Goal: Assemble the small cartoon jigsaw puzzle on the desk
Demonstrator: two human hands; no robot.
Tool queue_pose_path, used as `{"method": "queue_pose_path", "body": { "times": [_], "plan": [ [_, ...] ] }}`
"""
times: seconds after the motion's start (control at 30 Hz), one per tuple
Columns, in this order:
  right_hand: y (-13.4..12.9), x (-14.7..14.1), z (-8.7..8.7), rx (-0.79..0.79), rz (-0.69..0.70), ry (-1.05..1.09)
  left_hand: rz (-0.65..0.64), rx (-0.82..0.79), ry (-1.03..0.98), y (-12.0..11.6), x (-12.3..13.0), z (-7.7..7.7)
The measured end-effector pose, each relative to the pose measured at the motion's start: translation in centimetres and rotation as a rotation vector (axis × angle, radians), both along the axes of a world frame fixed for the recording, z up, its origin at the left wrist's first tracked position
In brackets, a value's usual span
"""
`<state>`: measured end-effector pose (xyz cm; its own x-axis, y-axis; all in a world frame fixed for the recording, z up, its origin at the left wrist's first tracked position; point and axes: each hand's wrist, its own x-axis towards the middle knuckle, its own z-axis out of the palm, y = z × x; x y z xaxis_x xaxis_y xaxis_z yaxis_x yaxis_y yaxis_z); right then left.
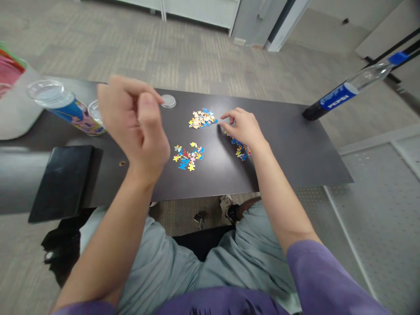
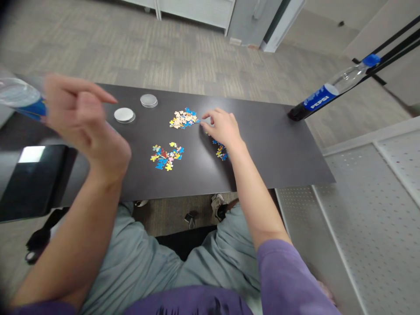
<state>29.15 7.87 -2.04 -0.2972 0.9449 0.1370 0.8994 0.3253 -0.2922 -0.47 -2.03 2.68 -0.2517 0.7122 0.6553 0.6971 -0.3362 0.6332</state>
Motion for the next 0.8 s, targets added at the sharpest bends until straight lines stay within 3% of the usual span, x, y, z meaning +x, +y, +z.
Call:
{"method": "queue_pose_path", "body": {
  "times": [0.1,0.23,0.33,0.63,0.8],
  "plan": [
    [0.9,-0.9,-0.8,-0.029,-0.035,0.007,0.011,-0.058,0.062,2.6,-0.1,-2.0],
    [0.9,-1.8,-1.3,-0.041,-0.014,0.056,-0.186,-0.495,0.237,5.3,-0.3,-4.0],
    [1.0,-1.8,-1.7,-0.033,-0.017,0.103,-0.285,-0.641,0.378,5.9,0.0,-4.5],
    [0.6,-1.3,-1.5,-0.068,-0.004,0.396,-0.263,-0.678,0.439,7.4,0.8,-5.1],
    [-0.3,-1.4,-1.1,-0.119,0.086,0.591,-0.266,-0.652,0.392,7.8,0.5,-5.8]
  ]
}}
